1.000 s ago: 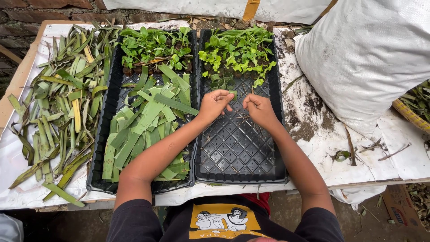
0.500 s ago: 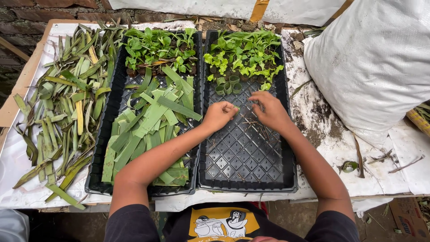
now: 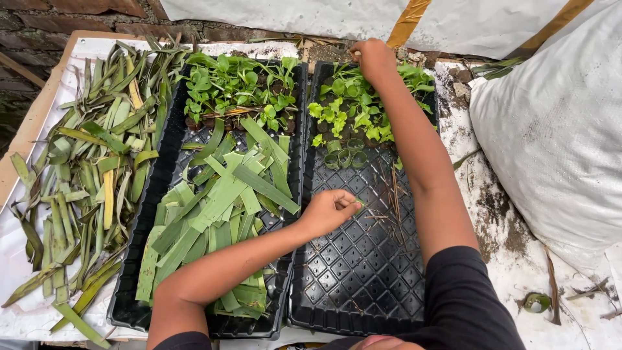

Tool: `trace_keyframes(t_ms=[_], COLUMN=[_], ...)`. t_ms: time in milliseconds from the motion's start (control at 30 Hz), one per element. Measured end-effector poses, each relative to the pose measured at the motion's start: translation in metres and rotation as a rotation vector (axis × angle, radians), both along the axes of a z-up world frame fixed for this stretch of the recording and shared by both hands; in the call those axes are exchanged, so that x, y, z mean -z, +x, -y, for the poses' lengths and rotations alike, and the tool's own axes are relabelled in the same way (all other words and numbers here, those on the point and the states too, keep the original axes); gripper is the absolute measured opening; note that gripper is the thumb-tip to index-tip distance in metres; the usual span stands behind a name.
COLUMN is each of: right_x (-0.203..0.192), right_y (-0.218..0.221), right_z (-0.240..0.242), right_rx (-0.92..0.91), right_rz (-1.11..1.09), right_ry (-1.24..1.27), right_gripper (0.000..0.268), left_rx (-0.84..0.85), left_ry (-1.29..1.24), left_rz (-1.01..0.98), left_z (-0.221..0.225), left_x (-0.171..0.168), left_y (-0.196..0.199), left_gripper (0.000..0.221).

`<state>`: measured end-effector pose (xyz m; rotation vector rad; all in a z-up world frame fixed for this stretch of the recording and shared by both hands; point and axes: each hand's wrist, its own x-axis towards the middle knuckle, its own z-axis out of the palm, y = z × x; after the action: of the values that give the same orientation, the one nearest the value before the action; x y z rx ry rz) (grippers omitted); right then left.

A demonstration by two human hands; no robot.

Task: Wrapping the stems of small seedlings with leaves for protection or grafting purposes.

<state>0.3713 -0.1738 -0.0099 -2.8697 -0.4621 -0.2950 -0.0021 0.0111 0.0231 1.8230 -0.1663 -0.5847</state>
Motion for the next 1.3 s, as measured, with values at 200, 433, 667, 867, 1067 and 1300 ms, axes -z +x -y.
trace_keyframes(t_ms=[200, 433, 667, 867, 1067, 1300], right_x=[-0.030, 0.042, -0.054, -0.085, -0.044, -0.031], right_y=[0.025, 0.094, -0.055, -0.251, -0.330, -0.342], right_z=[-0.029, -0.016, -0.009, 0.025, 0.037, 0.050], right_rx=[-0.019, -0.016, -0.127, -0.151, -0.109, 0.020], right_rz=[-0.205, -0.119, -0.100, -0.341, -0.506, -0.116], right_ry=[0.030, -0.095, 0.294, 0.700, 0.921, 0.807], right_gripper=[0.057, 0.012, 0.017, 0.016, 0.016, 0.010], left_rx=[-0.004, -0.031, -0.146, -0.215, -0.337, -0.358], left_ry=[-0.065, -0.232, -0.329, -0.335, -0.348, -0.553], left_rz=[-0.106, -0.028, -0.015, 0.159, 0.219, 0.150], left_z=[0.000, 0.000, 0.001, 0.005, 0.002, 0.005], left_x=[-0.003, 0.019, 0.014, 0.000, -0.008, 0.008], left_y=[0.000, -0.002, -0.003, -0.005, -0.010, -0.005], left_gripper=[0.014, 0.024, 0.022, 0.020, 0.025, 0.026])
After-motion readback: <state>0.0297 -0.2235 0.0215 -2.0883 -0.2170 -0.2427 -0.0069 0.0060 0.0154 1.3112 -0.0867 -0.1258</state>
